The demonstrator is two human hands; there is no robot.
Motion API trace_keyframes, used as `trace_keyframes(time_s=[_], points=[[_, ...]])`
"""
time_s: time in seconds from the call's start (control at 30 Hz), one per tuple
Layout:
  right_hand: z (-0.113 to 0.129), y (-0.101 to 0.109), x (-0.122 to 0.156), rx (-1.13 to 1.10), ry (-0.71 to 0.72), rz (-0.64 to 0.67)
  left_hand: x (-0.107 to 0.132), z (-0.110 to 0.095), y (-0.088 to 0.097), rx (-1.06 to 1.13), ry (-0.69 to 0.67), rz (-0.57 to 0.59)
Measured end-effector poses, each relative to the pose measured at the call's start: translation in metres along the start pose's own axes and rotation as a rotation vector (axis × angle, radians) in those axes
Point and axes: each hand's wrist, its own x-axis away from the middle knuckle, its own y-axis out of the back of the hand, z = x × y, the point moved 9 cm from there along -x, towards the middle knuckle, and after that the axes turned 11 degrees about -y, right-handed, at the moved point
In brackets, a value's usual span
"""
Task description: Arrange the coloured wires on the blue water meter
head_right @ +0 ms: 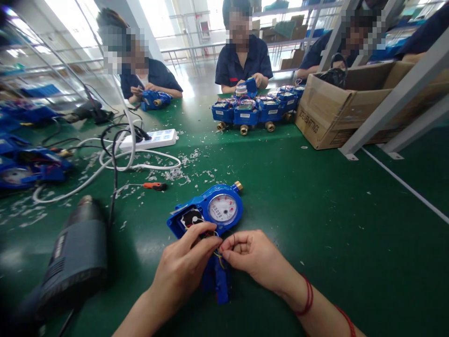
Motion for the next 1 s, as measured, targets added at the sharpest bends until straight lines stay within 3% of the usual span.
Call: trace_keyframes(time_s=[0.4,0.67,1.0], points=[[0.002,0.002,0.001,0.07,-0.005,-0.065,0.004,0.002,-0.003,-0.012,0.05,0.049],[0.008,0.003,0.005,0.293,0.092,-0.115,0.004,0.003,0.001,0.022,0.059,0.007],[0.012,-0.005,0.004,0.126,0.103,-0.037,0.004,0.008,0.01,0.085,0.146,-0.065]])
